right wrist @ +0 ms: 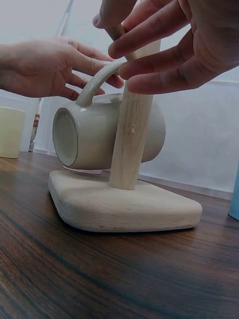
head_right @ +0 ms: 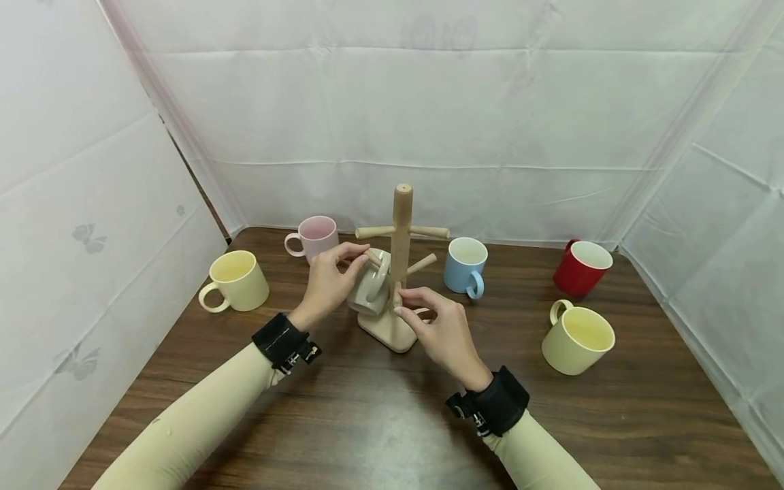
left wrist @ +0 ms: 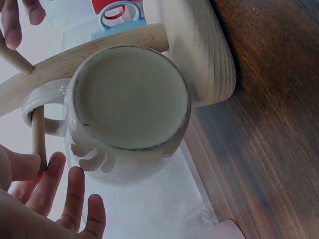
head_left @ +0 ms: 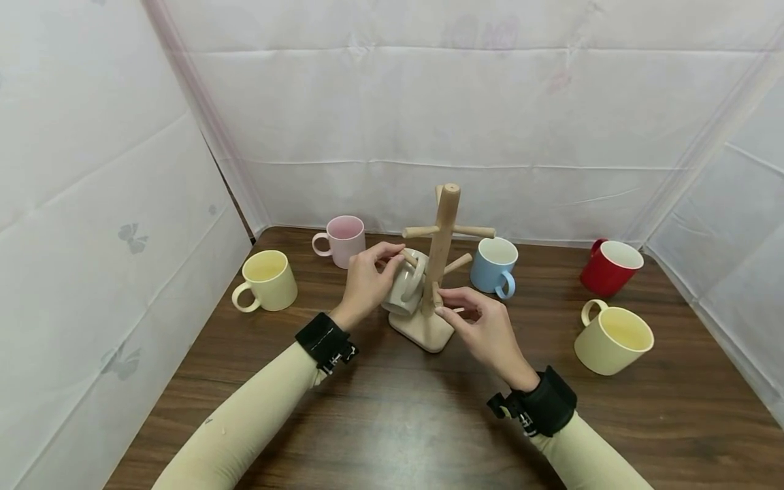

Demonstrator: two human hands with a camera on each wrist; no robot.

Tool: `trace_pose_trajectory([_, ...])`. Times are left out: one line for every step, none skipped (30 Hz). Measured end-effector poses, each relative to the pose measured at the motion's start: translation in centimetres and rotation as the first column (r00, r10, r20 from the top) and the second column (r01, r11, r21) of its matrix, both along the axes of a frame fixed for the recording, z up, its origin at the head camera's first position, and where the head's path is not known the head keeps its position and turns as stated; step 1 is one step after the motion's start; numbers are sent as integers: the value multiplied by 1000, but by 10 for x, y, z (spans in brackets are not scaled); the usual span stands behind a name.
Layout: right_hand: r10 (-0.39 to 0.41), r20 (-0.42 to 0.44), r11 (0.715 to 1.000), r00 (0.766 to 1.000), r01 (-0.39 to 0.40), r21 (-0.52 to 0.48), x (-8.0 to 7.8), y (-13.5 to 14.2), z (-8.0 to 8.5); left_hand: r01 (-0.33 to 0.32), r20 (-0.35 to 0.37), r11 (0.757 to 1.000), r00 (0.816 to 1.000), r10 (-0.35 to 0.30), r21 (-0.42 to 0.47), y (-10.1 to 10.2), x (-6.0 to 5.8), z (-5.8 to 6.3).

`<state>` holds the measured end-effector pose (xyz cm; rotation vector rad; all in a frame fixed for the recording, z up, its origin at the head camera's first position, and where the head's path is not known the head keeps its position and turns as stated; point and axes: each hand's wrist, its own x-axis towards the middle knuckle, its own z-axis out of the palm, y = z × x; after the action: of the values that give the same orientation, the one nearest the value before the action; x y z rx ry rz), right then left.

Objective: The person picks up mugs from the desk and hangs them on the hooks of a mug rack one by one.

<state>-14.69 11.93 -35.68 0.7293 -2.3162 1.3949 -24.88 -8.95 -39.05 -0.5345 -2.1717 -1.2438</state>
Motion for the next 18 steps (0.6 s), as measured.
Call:
trace_pose_trajectory([2, -3, 1000, 1000, -2, 6, 0, 0, 1, -1, 0, 1000, 1000, 1, -1, 0, 0, 0])
trace_pose_trajectory([5, -5, 1000, 1000, -5, 13, -1, 1, 1, -3, 1, 1000, 1000, 3, -3, 0, 0, 0])
trace_pose_trajectory([8, -7, 1000, 1000, -8, 19, -1, 1, 1, -4, 0, 1000, 1000, 4, -4, 0, 0, 0])
trace_pose_trajectory([10, -6, 1000, 1000, -10, 25, -2, 2, 2, -5, 0, 1000, 1000, 5, -4, 1, 0, 0])
trace_pose_trajectory([12, -6, 1000, 1000, -12, 29, -3, 2, 2, -5, 0, 1000, 1000, 5, -4, 1, 0, 0])
trace_pose_trajectory([15, -5, 999, 1000, -15, 32, -5, 3, -1, -7, 0, 1000, 1000, 7, -4, 1, 0, -1])
trace_pose_trajectory([19, -5, 999, 1000, -19, 31, -8, 5, -5, -7, -1, 1000, 1000, 7, -3, 1, 0, -1])
trace_pose_trajectory([22, -5, 999, 1000, -22, 31, -11, 6, -10, -6, -2, 1000, 1000, 6, -1, 1, 0, -1])
trace_pose_trajectory([23, -1, 999, 1000, -23, 28, -14, 8, -14, -5, -2, 1000, 1000, 5, 0, 0, 0, -1])
trace_pose_trajectory([23, 1, 999, 1000, -23, 26, -18, 9, -19, -3, -2, 1000, 1000, 3, 1, 1, 0, -1])
trace_pose_trajectory([23, -1, 999, 1000, -23, 25, -21, 11, -24, -2, -2, 1000, 1000, 2, 2, 1, 0, -1])
trace_pose_trajectory([24, 0, 999, 1000, -24, 26, -24, 12, -29, -2, -3, 1000, 1000, 2, 1, 1, 0, -1])
trace_pose_trajectory([23, 1, 999, 1000, -23, 26, -25, 13, -30, -1, -5, 1000, 1000, 1, 0, 1, 1, -1])
trace_pose_trajectory([21, 3, 999, 1000, -21, 28, -25, 13, -31, 0, -6, 1000, 1000, 0, -2, 1, 1, -1])
trace_pose_trajectory([18, 3, 999, 1000, -19, 28, -25, 13, -31, 1, -7, 1000, 1000, -1, -4, 1, 1, -1])
trace_pose_trajectory([18, -1, 999, 1000, -18, 31, -24, 12, -30, 3, -7, 1000, 1000, -3, -7, 0, 1, -1])
trace_pose_trajectory([19, -7, 999, 1000, -19, 32, -23, 11, -28, 4, -8, 1000, 1000, -4, -11, 0, 2, -1])
trace_pose_trajectory([21, -13, 999, 1000, -20, 33, -20, 10, -24, 8, -9, 1000, 1000, -8, -14, 0, 2, -1])
